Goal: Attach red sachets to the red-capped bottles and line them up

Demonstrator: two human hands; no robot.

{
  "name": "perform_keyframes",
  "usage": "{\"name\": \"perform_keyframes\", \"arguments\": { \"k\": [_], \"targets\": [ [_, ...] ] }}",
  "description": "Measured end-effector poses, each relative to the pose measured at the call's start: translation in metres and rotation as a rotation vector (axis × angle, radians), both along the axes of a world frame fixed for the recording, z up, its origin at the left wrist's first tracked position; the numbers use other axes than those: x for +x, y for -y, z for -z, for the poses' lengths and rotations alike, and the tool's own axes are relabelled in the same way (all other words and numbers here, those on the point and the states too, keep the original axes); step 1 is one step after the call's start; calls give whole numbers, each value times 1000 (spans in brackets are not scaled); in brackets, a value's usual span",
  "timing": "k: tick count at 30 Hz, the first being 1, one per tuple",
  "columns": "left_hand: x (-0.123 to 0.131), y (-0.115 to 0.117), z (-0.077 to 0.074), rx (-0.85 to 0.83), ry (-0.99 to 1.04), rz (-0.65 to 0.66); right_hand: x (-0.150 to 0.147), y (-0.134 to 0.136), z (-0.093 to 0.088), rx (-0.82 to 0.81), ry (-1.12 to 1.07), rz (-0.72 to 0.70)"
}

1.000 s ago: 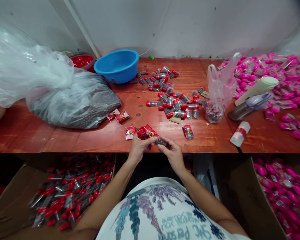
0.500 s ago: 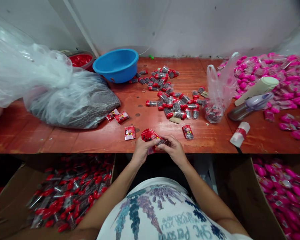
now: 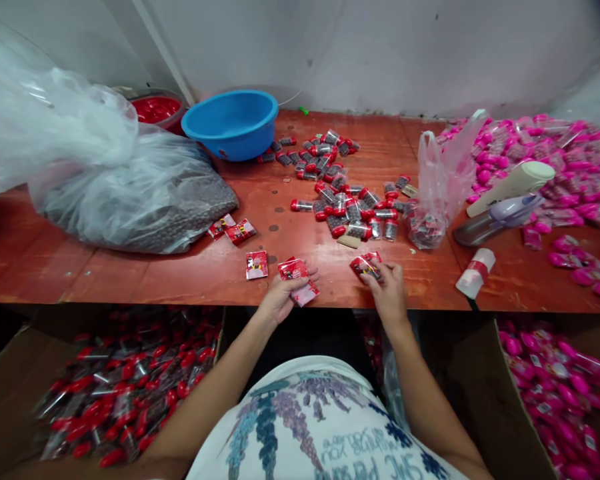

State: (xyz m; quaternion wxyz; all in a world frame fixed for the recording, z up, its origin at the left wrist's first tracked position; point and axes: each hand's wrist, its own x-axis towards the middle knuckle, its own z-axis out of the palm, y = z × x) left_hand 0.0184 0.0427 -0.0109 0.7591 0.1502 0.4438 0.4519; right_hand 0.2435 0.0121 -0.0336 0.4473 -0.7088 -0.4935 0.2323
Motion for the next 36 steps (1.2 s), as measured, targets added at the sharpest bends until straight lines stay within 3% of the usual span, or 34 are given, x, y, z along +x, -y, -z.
{"name": "perform_keyframes", "arguments": {
  "k": [2, 5, 8, 11, 17, 21, 24, 27, 31, 33, 36],
  "targets": [
    [4, 0, 0, -14, -2, -27, -14, -1, -6, 72, 71, -91],
    [12, -1, 0, -24, -18, -72, -54, -8, -13, 75, -43, -385],
    [10, -5, 0, 4, -30, -135, -84, -23, -14, 82, -144, -493],
    [-1, -11, 0, 56, -47, -217, -95, -40, -14, 89, -99, -583],
    [-18, -24, -1, 55, -108, -349, -73, -88, -14, 89, 165, -814],
    [-25, -28, -2, -32, -50, -398, -34, -134, -14, 89, 629, -610],
    [-31, -29, -4, -110, 21, -387, -22, -155, -9, 69, 778, -717],
    [-36, -30, -5, -197, 95, -372, -33, -152, -4, 68, 799, -816],
    [-37, -30, -7, -244, 156, -405, -61, -121, 0, 96, 770, -867],
    [-38, -30, -6, -241, 172, -416, -73, -99, 0, 98, 624, -858],
    [-40, -29, -5, -219, 182, -433, -87, -64, -4, 73, 180, -748]
  ]
}}
